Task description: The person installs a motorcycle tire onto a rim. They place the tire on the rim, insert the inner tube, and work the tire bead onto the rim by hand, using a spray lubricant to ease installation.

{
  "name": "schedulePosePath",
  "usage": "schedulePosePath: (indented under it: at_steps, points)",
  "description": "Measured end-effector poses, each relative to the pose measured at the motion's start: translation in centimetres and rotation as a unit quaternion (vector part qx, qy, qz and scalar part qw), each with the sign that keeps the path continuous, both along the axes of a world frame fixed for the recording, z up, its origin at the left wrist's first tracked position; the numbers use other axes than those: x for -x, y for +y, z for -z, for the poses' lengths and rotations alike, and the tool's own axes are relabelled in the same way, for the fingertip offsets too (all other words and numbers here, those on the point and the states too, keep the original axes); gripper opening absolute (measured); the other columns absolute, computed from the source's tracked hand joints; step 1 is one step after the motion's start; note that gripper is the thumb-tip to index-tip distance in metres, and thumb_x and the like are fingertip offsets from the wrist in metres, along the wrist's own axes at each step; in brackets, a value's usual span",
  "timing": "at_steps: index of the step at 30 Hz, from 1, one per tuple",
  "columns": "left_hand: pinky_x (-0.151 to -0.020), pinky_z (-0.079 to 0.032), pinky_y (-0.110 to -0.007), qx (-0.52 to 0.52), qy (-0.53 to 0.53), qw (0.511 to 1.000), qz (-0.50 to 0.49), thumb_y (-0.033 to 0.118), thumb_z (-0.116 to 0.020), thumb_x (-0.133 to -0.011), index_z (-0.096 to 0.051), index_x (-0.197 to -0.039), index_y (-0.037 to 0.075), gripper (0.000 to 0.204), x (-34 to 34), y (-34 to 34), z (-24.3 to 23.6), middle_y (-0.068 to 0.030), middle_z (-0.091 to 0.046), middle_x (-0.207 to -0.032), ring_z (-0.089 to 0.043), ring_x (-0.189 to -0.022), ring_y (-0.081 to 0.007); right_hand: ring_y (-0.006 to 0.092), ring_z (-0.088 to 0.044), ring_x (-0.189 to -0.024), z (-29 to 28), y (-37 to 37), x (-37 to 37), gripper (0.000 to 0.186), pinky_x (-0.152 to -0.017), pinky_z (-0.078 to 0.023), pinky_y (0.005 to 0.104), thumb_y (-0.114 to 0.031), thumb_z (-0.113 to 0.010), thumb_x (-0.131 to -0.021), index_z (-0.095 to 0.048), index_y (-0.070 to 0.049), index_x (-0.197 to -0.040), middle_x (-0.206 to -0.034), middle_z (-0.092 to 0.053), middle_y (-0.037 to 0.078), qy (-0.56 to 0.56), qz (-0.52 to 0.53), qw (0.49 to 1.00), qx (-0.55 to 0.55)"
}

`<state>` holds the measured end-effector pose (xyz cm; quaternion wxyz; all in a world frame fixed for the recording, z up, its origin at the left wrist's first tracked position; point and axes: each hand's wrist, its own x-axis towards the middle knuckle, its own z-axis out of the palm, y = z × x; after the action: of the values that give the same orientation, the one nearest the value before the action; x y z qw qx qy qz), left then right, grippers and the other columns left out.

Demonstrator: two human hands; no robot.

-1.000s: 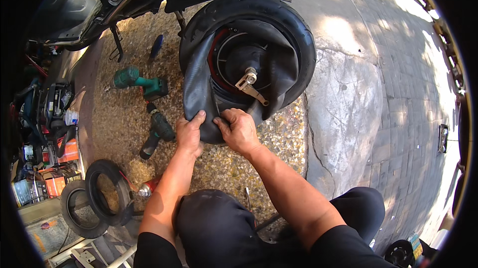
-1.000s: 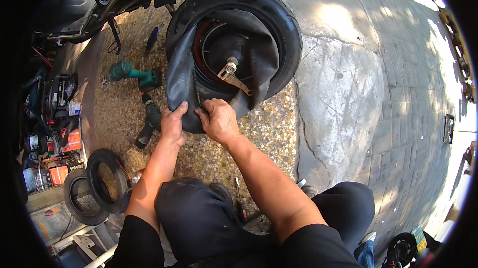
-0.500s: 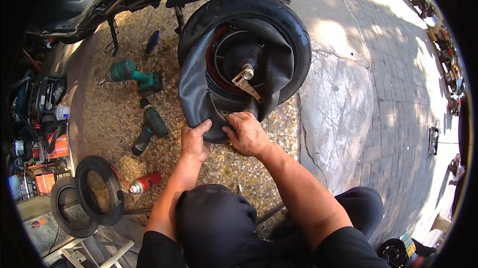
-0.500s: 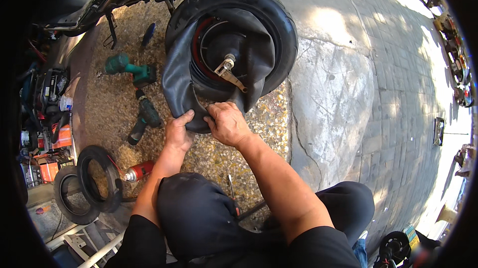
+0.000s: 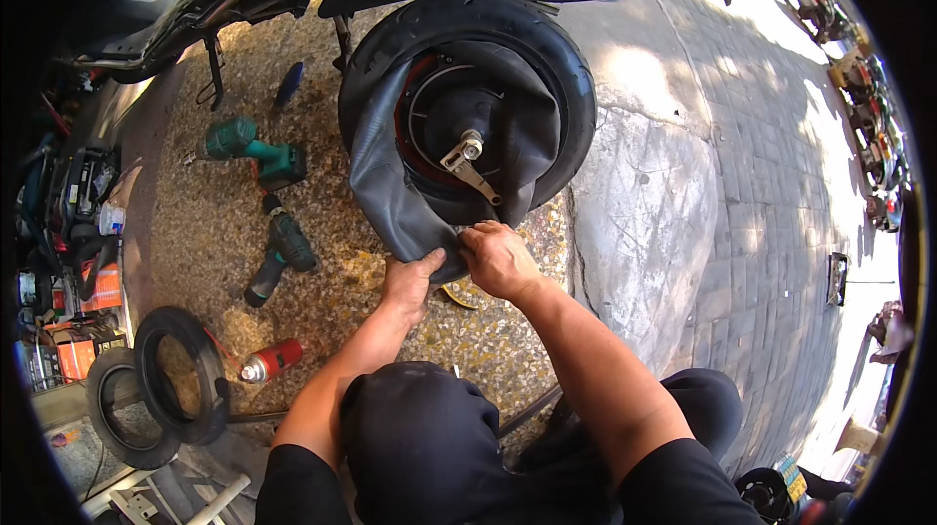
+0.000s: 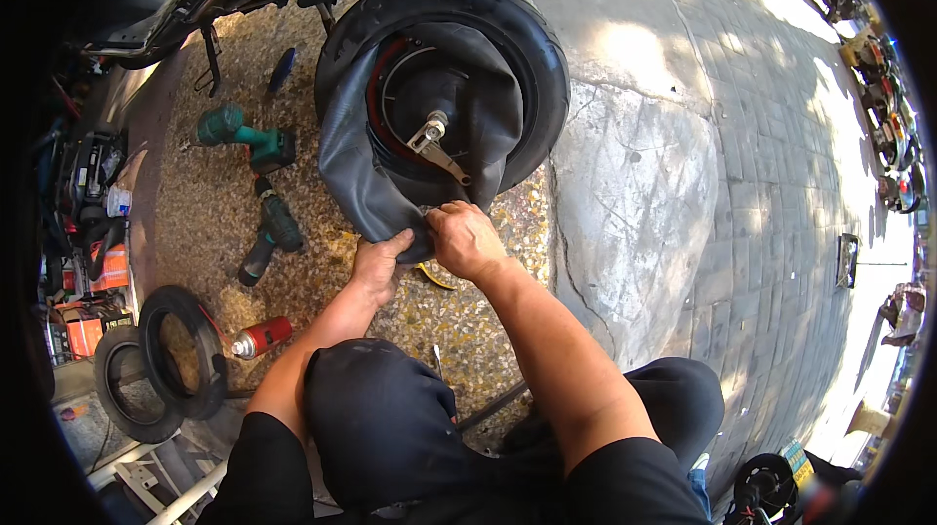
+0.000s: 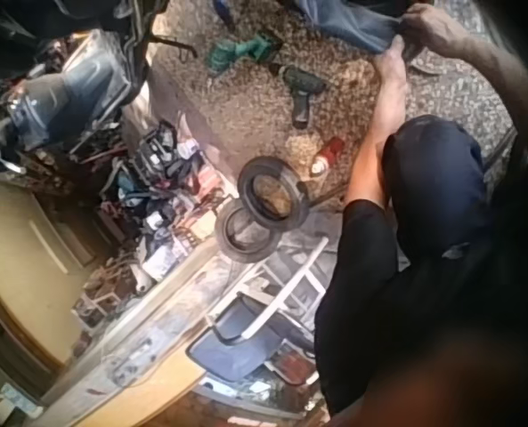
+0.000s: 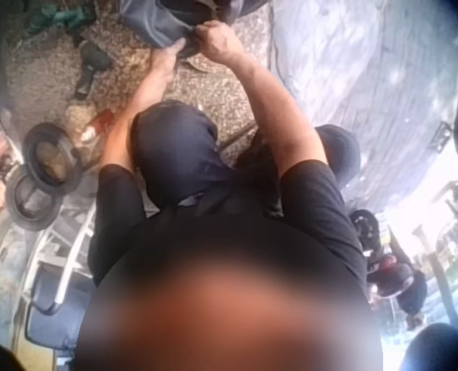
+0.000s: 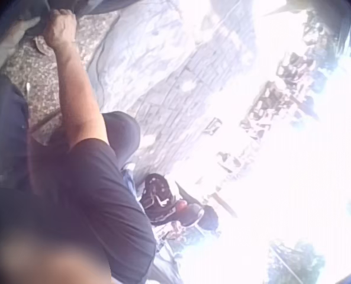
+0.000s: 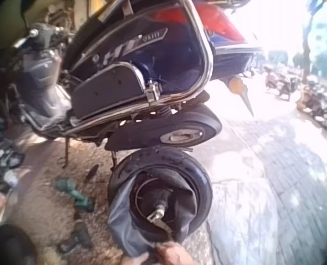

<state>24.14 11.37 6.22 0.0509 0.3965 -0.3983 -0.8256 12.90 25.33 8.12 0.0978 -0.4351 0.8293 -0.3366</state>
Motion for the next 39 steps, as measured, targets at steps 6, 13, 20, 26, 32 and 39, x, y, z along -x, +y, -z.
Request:
schedulePosePath:
  at_steps: [6,13,20,26,32,39]
  points:
    - [-0.089,-0.058,-0.043,-0.003,-0.034,0.993,0.112,0.015,-0.067,-0.1,-0.06,-0.132,0.007,0.034,1.9,1.4,1.4,-0.0057,-0.067,-0.123,-0.068,-0.109,-0.0225,0.0418,-0.072,-0.078,-1.5,1.4,3.9,0.013,-0.072,-0.058,0.0511,-0.017,-0.064,-0.084,-0.069,-0.009,-0.092,-0.079,-0.072,0.019,0.025,0.014,0.984,-0.174]
    - [-0.094,-0.055,-0.04,-0.136,0.118,0.984,0.016,0.014,-0.07,-0.097,-0.063,-0.126,0.008,0.03,0.8,2.0,-1.3,-0.0038,-0.068,-0.119,-0.067,-0.106,-0.021,0.0351,-0.072,-0.075,-4.3,1.2,0.1,0.012,-0.068,-0.057,0.0469,-0.017,-0.064,-0.083,-0.064,-0.008,-0.09,-0.081,-0.071,0.014,0.1,0.003,0.987,-0.125]
    - [-0.089,-0.056,-0.037,0.027,0.074,0.993,-0.085,0.005,-0.07,-0.092,-0.063,-0.123,0.005,0.032,0.0,0.4,-3.0,-0.0037,-0.067,-0.108,-0.066,-0.095,-0.0186,0.0271,-0.068,-0.096,-4.2,1.3,0.0,0.022,-0.096,-0.046,0.041,-0.013,-0.06,-0.083,-0.068,-0.007,-0.104,-0.093,-0.07,0.008,0.129,-0.166,0.977,-0.044]
    - [-0.094,-0.056,-0.041,0.014,0.13,0.984,-0.121,0.0,-0.069,-0.09,-0.063,-0.126,0.001,0.036,0.2,-0.9,-4.9,-0.0095,-0.07,-0.117,-0.068,-0.105,-0.0236,0.0204,-0.062,-0.117,-5.9,3.7,7.1,0.026,-0.108,-0.039,0.0417,-0.017,-0.061,-0.087,-0.074,-0.012,-0.109,-0.109,-0.072,0.003,0.261,-0.239,0.921,-0.161]
    - [-0.1,-0.055,-0.044,-0.018,0.152,0.978,-0.145,0.001,-0.065,-0.093,-0.063,-0.129,0.001,0.036,-0.4,-2.3,-4.9,-0.0109,-0.069,-0.122,-0.067,-0.111,-0.0266,0.0197,-0.061,-0.12,-7.5,3.5,7.6,0.031,-0.118,-0.027,0.0569,-0.012,-0.06,-0.087,-0.074,-0.01,-0.115,-0.11,-0.072,0.003,0.278,-0.15,0.934,-0.169]
    - [-0.094,-0.056,-0.042,0.003,0.121,0.977,-0.174,0.0,-0.063,-0.092,-0.064,-0.127,0.002,0.035,-0.5,-2.1,-2.7,-0.0093,-0.07,-0.118,-0.067,-0.104,-0.0244,0.0268,-0.061,-0.118,-6.3,0.5,-1.0,0.034,-0.115,-0.033,0.0587,-0.014,-0.064,-0.078,-0.072,-0.005,-0.11,-0.11,-0.07,0.009,0.102,-0.117,0.98,-0.121]
